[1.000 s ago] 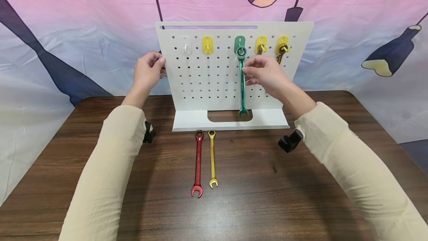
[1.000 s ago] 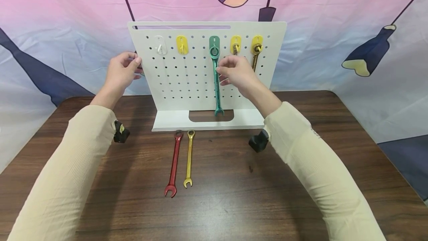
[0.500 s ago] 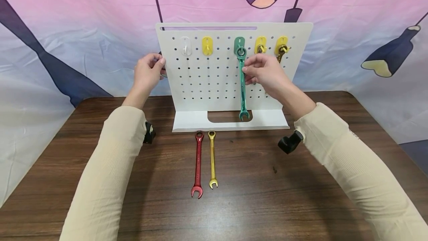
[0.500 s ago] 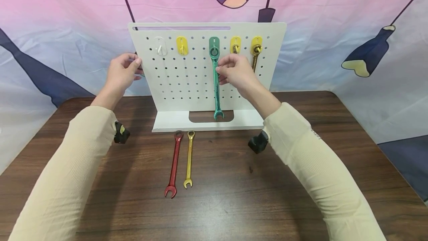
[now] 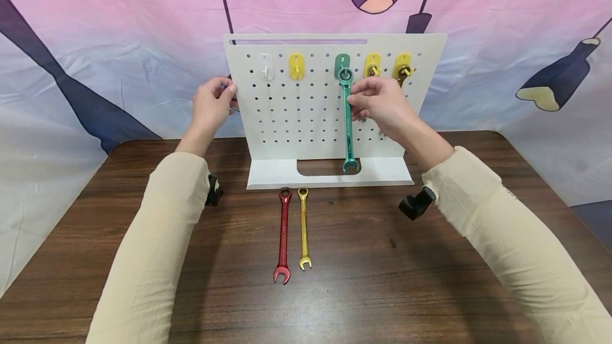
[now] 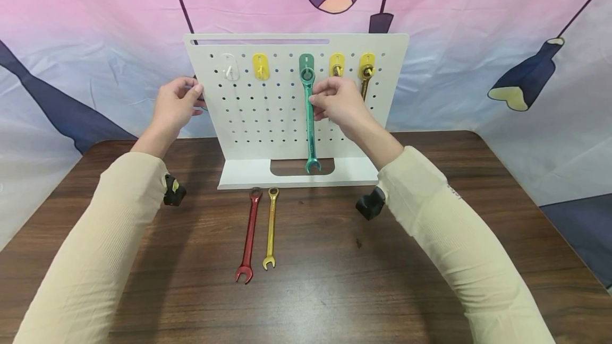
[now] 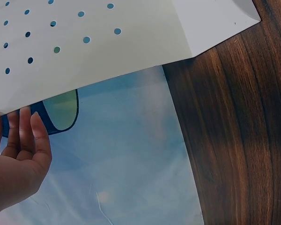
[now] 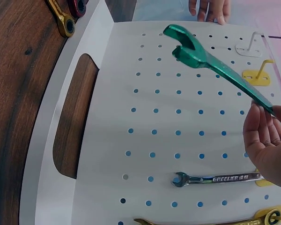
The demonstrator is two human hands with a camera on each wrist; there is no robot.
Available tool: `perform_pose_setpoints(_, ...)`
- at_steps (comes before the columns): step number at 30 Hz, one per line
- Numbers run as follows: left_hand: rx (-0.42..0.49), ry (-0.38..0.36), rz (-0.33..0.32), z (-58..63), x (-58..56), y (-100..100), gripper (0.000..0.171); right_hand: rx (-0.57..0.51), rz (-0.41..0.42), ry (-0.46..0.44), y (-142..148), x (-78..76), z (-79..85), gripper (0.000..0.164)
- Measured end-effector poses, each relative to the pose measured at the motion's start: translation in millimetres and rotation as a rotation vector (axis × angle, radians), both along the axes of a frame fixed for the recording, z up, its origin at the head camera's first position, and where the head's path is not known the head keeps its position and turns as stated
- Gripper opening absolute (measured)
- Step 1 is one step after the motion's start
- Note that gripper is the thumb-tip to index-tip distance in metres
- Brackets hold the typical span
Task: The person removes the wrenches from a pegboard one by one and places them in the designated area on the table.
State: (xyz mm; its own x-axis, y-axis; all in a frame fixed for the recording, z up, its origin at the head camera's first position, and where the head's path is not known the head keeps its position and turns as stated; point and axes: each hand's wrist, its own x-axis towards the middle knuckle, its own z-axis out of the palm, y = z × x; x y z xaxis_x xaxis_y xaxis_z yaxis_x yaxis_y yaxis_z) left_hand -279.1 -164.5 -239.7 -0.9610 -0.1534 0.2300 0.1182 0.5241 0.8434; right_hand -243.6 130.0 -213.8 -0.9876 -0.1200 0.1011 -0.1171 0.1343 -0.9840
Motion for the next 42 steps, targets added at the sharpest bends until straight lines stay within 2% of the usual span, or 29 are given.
perform_pose_setpoints(7, -0.005, -0.003, 0.000, 0.6, 0.2, 1, 0.030, -0.040, 0.009, 0.024, 1, 2.4, 7.0, 0.008)
perform_pose_setpoints(12, 0.003, -0.003, -0.004, 0.7, 0.9, 1, 0.029, -0.016, 0.036, 0.016, 1, 7.3, 10.3, 0.011)
perform_pose_setpoints(24, -0.005, -0.004, 0.005, 0.2, 0.2, 0, 0.029, -0.052, 0.089, -0.048, 1, 17.9, 2.0, 0.007)
perform_pose_setpoints(31, 0.001, -0.004, 0.001, -0.5, 0.9, 0, 0.030, -0.051, 0.095, -0.090, 1, 24.1, -13.3, 0.007)
perform_pose_setpoints(42, -0.007, -0.001, -0.003, -1.0, 0.4, -1, 0.031, -0.027, 0.145, -0.208, 5, 31.2, -55.2, 0.008)
